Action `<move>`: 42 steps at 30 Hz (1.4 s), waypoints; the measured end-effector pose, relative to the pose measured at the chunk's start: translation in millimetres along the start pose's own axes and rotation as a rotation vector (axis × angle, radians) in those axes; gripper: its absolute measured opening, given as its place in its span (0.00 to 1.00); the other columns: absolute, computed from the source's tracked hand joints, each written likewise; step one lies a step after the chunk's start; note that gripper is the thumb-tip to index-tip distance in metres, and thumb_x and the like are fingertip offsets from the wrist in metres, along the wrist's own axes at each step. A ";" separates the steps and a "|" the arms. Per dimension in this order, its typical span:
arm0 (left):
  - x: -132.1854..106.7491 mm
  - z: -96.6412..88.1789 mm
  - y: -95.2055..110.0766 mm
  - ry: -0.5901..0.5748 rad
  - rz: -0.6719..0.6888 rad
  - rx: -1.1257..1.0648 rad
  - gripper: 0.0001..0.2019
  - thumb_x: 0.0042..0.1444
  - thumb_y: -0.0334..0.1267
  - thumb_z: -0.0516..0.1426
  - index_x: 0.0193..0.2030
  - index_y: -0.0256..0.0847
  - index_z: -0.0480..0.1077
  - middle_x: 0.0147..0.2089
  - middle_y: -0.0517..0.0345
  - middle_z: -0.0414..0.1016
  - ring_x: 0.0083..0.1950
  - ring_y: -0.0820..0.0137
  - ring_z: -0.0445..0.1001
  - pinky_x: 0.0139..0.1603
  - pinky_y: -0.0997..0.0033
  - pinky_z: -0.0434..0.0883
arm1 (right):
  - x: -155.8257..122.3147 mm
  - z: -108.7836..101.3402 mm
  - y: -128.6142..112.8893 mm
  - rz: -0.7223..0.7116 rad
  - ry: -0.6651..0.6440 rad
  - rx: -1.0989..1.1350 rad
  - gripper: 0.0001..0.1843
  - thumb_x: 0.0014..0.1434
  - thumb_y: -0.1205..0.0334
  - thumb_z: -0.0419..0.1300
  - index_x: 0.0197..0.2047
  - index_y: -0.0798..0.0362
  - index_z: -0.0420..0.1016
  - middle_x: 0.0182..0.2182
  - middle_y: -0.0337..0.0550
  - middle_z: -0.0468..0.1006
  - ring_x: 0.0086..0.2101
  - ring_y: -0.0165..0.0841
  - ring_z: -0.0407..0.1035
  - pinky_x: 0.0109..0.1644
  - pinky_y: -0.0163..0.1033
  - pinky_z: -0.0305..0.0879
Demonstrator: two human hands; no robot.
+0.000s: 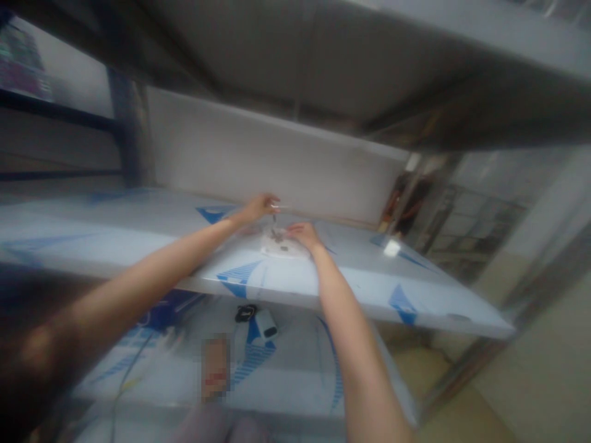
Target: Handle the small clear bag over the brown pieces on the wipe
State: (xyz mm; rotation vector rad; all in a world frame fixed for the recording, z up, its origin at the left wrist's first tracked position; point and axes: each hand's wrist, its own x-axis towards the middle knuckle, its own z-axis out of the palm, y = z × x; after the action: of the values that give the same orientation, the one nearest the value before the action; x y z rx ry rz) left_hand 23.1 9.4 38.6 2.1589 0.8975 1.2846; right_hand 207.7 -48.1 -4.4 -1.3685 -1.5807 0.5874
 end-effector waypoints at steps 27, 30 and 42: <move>-29.5 -6.4 -26.8 -0.320 -0.001 0.174 0.04 0.46 0.33 0.61 0.27 0.36 0.77 0.28 0.55 0.76 0.32 0.68 0.71 0.36 0.71 0.62 | -0.2 -5.3 4.8 -0.029 0.002 0.034 0.07 0.44 0.67 0.68 0.31 0.55 0.79 0.34 0.46 0.82 0.35 0.32 0.74 0.48 0.41 0.68; -28.8 -5.9 -27.5 -0.316 0.016 0.197 0.03 0.46 0.33 0.61 0.27 0.36 0.76 0.29 0.55 0.77 0.33 0.67 0.72 0.37 0.71 0.63 | 0.4 -5.3 4.6 -0.032 -0.019 -0.001 0.07 0.44 0.68 0.67 0.31 0.56 0.79 0.33 0.46 0.82 0.35 0.32 0.74 0.48 0.40 0.67; -34.0 -5.1 -14.6 -0.291 -0.013 0.202 0.10 0.55 0.37 0.57 0.38 0.32 0.75 0.33 0.54 0.76 0.33 0.70 0.70 0.39 0.72 0.65 | 4.9 -6.5 5.2 -0.076 0.027 0.036 0.05 0.45 0.69 0.66 0.30 0.55 0.79 0.34 0.47 0.82 0.35 0.32 0.73 0.47 0.39 0.66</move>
State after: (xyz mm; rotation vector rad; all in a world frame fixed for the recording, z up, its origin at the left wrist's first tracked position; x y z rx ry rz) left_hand 2.3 -5.4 11.2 2.4112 0.9491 0.8723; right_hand 216.1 -43.5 -4.2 -1.2786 -1.5856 0.5466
